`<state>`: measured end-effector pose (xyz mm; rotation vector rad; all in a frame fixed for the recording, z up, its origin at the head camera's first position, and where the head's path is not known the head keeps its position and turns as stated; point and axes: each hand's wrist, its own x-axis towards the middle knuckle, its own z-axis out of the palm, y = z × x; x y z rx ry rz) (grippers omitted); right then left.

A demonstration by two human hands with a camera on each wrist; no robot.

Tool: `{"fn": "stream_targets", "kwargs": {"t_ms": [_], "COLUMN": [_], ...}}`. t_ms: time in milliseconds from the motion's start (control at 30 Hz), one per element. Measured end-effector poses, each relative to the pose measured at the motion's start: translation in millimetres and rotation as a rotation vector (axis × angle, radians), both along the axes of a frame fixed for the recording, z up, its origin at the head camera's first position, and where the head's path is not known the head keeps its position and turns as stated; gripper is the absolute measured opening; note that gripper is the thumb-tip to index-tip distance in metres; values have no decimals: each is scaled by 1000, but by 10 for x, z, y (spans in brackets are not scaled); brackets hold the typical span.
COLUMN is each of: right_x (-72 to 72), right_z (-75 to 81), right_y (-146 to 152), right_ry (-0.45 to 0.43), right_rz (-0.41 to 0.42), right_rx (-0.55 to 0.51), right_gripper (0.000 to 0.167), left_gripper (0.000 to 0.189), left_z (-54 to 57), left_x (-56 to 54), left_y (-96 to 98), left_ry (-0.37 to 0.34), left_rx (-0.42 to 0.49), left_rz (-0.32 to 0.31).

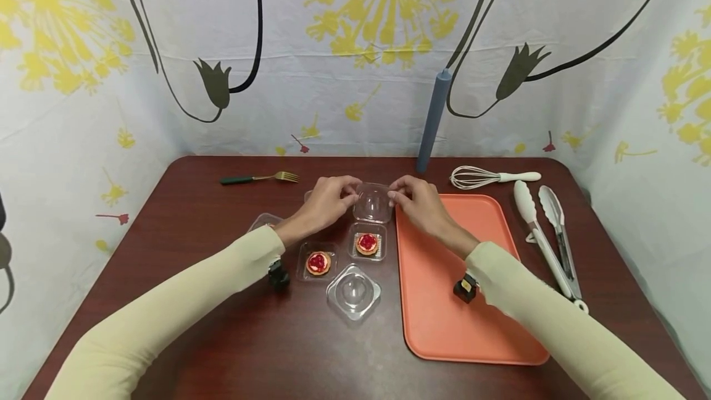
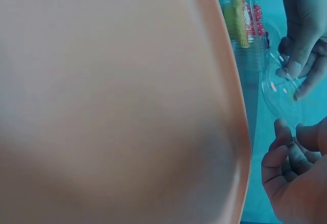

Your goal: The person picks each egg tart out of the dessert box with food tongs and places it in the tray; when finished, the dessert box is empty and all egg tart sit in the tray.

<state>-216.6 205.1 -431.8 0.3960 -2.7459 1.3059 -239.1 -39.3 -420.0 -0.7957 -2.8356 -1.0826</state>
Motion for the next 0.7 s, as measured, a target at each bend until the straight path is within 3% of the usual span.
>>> {"fn": "stream_targets", "kwargs": {"t_ms": [233,700], "right_x": [-22,-33], "right_z": [-45,-83], "right_y": [-25,-59], "right_ry": [-1,0], "right_rz": [-6,-41], "right_rx": [-6,81], "right_gripper": [12,15], "left_gripper": [35,35], "left_z": [13,-54], "left_x": [14,-24], "left_y": [-17,2], "left_ry": [53,140], "left_rx": [-97,-288], "left_rz": [-4,-33]}}
